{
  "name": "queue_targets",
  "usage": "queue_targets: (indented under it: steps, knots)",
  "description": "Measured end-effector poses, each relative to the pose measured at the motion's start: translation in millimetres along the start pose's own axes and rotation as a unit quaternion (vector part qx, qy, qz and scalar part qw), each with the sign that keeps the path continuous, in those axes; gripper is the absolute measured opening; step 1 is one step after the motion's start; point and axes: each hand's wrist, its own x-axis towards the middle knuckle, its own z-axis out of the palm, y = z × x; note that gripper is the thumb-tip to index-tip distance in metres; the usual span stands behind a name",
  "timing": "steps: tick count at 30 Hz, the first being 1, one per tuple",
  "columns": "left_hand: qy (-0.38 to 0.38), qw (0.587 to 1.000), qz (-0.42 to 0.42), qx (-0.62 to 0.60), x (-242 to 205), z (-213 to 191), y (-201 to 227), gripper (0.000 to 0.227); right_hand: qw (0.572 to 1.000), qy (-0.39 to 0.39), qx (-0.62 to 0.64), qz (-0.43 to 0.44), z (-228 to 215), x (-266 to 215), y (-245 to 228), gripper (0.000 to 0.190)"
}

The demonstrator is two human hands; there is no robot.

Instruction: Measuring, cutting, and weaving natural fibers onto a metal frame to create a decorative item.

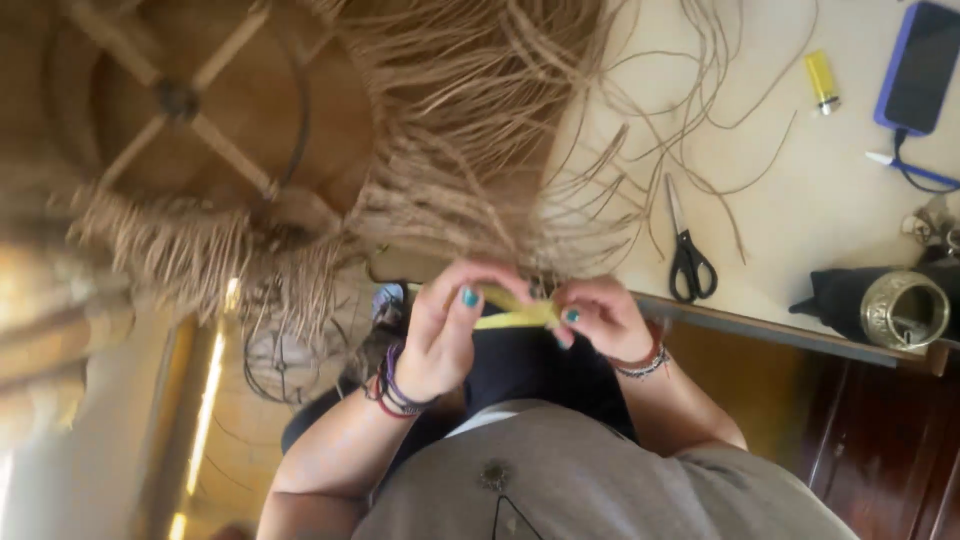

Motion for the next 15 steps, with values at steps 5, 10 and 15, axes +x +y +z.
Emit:
queue_targets:
  steps: [5, 10, 15]
  knots:
    - [-0.145, 0.989, -0.006, -0.03, 88, 2, -3, 0.046, 0.976, 0.01, 0.201, -0.087, 4, 36, 21, 0.028]
    - [-0.219, 0.971, -0.091, 0.016, 113, -1, 19, 0.033, 0.981, 0.102, 0.153, 0.055, -3, 41, -46, 0.013]
    - [-0.265, 0.952, -0.138, -0.073, 99, 22, 19, 0.028, 0.98, 0.163, 0.087, 0.068, 9, 18, -76, 0.014]
